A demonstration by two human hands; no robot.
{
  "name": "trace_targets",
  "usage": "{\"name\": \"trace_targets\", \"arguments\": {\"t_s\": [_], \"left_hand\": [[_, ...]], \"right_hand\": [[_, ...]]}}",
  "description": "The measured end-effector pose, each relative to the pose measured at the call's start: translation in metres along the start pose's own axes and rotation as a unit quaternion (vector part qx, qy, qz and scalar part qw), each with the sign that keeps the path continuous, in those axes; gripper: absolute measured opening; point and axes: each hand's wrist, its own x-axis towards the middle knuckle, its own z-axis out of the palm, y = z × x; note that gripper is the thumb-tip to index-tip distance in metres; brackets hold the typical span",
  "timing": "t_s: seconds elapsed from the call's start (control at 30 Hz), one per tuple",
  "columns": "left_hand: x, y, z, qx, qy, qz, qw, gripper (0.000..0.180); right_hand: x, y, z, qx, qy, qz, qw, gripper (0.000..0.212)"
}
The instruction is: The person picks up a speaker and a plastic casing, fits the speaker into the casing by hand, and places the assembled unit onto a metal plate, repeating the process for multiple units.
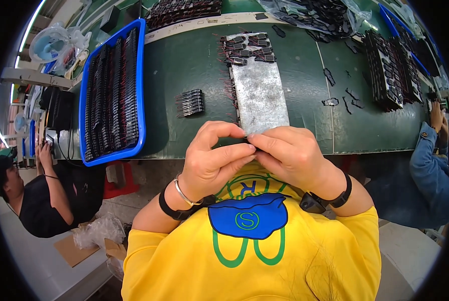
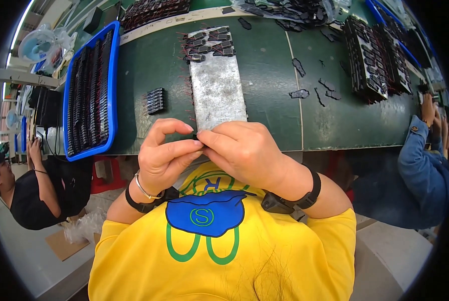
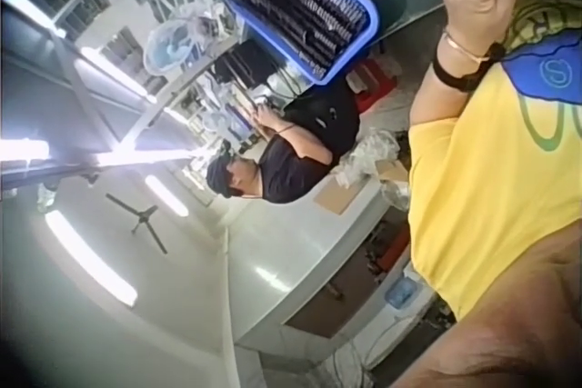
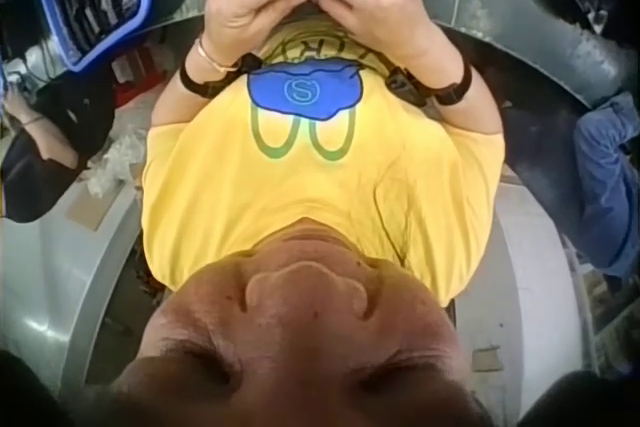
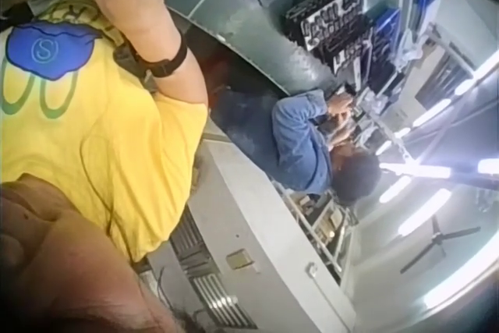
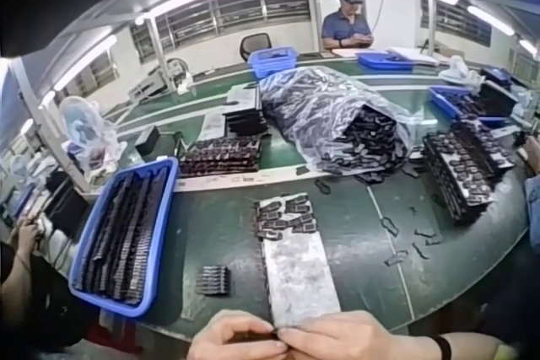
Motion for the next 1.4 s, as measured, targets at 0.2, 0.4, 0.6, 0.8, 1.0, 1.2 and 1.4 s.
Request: {"name": "trace_targets", "arguments": {"t_s": [0.2, 0.4, 0.6, 0.8, 1.0, 1.2, 1.4], "left_hand": [[-0.005, -0.005, -0.001, -0.096, 0.019, -0.085, 0.992, 0.02], [-0.009, -0.001, 0.003, -0.313, 0.052, -0.294, 0.902, 0.013], [-0.01, -0.002, 0.001, -0.415, 0.023, -0.399, 0.817, 0.014], [-0.003, 0.004, 0.001, -0.309, 0.001, -0.41, 0.858, 0.014], [-0.004, 0.003, 0.0, -0.337, 0.003, -0.416, 0.845, 0.013], [-0.001, 0.003, 0.001, -0.349, -0.001, -0.419, 0.839, 0.012], [-0.004, 0.002, 0.001, -0.354, 0.003, -0.418, 0.836, 0.013]], "right_hand": [[0.001, -0.001, -0.002, -0.001, 0.035, -0.041, 0.999, 0.03], [0.001, -0.001, -0.001, -0.017, 0.041, -0.06, 0.997, 0.029], [0.001, 0.0, 0.0, -0.044, 0.034, -0.08, 0.995, 0.029], [-0.002, 0.001, 0.002, -0.083, 0.022, -0.116, 0.99, 0.029], [-0.003, 0.0, 0.001, -0.096, 0.019, -0.122, 0.988, 0.027], [-0.004, 0.001, 0.002, -0.098, 0.021, -0.129, 0.987, 0.028], [-0.004, 0.001, 0.001, -0.103, 0.016, -0.123, 0.987, 0.028]]}}
